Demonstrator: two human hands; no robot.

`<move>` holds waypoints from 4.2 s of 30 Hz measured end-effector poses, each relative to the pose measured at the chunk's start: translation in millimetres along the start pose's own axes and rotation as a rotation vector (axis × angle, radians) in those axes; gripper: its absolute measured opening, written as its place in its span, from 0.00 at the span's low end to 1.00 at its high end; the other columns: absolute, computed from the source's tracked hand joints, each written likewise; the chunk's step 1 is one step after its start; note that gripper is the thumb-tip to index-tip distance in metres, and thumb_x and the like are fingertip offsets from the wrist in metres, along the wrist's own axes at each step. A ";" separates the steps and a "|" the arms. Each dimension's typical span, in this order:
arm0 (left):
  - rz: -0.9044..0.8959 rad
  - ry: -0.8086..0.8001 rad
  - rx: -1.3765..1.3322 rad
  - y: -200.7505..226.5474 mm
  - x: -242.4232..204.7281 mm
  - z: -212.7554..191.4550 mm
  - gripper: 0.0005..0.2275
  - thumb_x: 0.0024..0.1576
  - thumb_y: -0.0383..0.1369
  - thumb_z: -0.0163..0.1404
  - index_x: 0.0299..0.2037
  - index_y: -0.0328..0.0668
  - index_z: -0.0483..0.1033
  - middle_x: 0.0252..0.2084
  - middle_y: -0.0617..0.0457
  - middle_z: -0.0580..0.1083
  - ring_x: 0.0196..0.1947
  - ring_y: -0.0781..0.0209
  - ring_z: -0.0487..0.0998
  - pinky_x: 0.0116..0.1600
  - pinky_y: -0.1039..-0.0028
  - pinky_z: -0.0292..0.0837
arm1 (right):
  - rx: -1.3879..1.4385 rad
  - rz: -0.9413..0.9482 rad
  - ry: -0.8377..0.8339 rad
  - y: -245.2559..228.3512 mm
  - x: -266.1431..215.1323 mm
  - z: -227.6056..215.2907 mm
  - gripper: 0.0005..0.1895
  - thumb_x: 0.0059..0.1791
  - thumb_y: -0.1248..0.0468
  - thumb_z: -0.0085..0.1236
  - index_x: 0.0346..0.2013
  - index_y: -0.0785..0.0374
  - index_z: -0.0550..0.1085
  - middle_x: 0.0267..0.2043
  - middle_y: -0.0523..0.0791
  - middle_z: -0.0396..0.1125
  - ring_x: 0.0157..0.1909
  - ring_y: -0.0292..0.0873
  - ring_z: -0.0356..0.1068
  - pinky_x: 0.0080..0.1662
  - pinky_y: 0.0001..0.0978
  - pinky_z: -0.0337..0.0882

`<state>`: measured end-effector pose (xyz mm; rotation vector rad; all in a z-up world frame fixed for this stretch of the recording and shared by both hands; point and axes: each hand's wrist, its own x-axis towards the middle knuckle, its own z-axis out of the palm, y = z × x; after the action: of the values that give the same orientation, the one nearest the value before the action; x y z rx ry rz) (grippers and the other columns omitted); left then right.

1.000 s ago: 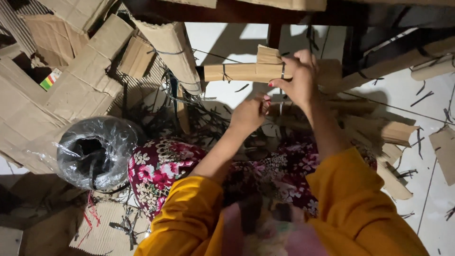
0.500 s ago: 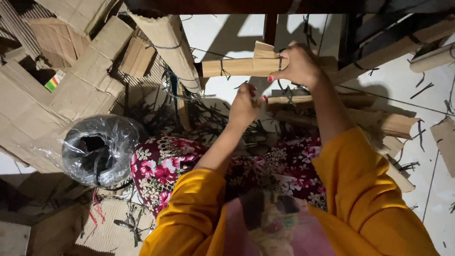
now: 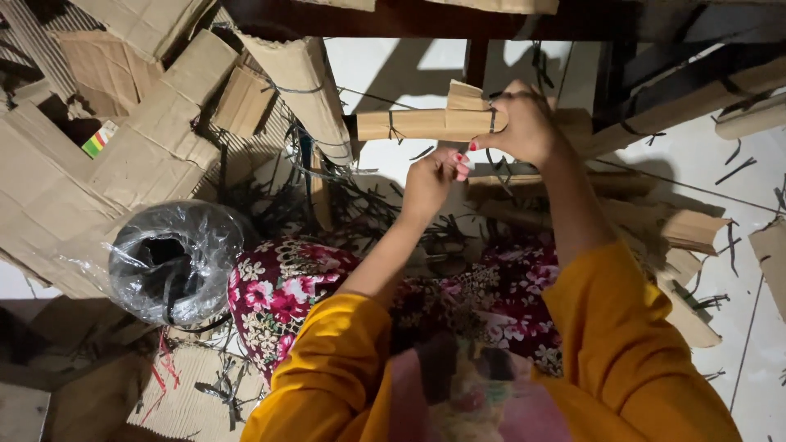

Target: Tying rolled cardboard pieces together using plastic ties and scissors

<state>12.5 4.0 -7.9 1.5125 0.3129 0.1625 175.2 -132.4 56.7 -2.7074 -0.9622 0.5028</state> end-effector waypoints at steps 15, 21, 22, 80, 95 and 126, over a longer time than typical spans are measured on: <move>0.513 -0.034 0.932 16.5 -16.5 12.2 0.06 0.54 0.26 0.53 0.25 0.41 0.78 0.18 0.49 0.75 0.23 0.46 0.80 0.41 0.60 0.77 | 0.082 -0.518 0.830 -1.6 -45.7 53.0 0.32 0.47 0.56 0.72 0.61 0.69 0.74 0.64 0.53 0.69 0.62 0.59 0.64 0.59 0.56 0.58; 0.642 -0.024 0.913 3.4 -10.4 7.1 0.04 0.53 0.24 0.51 0.32 0.43 0.78 0.23 0.50 0.75 0.27 0.46 0.79 0.45 0.58 0.73 | 0.039 -0.549 0.814 -17.8 -63.2 28.9 0.16 0.56 0.69 0.54 0.57 0.72 0.77 0.63 0.55 0.70 0.64 0.59 0.67 0.65 0.55 0.60; 0.642 -0.026 0.913 7.6 -11.7 7.1 0.04 0.53 0.24 0.51 0.32 0.43 0.78 0.23 0.50 0.75 0.27 0.46 0.79 0.45 0.58 0.73 | 0.039 -0.547 0.815 -19.1 -62.4 28.3 0.16 0.56 0.69 0.54 0.57 0.72 0.77 0.63 0.55 0.70 0.64 0.59 0.67 0.65 0.55 0.60; 0.616 0.160 0.703 40.9 40.5 23.2 0.03 0.59 0.31 0.53 0.39 0.47 0.80 0.32 0.50 0.78 0.41 0.51 0.78 0.51 0.67 0.70 | 0.312 -0.489 0.637 0.1 -54.1 11.6 0.05 0.54 0.70 0.63 0.36 0.58 0.83 0.48 0.46 0.75 0.45 0.50 0.76 0.47 0.41 0.77; 0.491 0.043 0.498 57.5 29.5 17.1 0.28 0.51 0.30 0.60 0.61 0.42 0.60 0.38 0.55 0.81 0.43 0.50 0.81 0.63 0.64 0.65 | 0.485 -0.259 0.718 -4.1 -46.7 21.3 0.05 0.50 0.75 0.68 0.37 0.64 0.82 0.33 0.49 0.73 0.37 0.54 0.75 0.39 0.39 0.73; 0.759 0.245 0.535 29.3 35.9 24.4 0.08 0.57 0.40 0.60 0.30 0.48 0.81 0.30 0.55 0.77 0.30 0.53 0.81 0.40 0.71 0.78 | 0.580 -0.395 0.412 10.8 -52.9 7.6 0.05 0.54 0.78 0.56 0.40 0.69 0.77 0.34 0.51 0.68 0.39 0.56 0.70 0.45 0.45 0.69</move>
<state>56.5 -6.9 18.2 2.0905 -0.0534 0.9292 139.9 -173.9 59.1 -1.9349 -1.0025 0.1072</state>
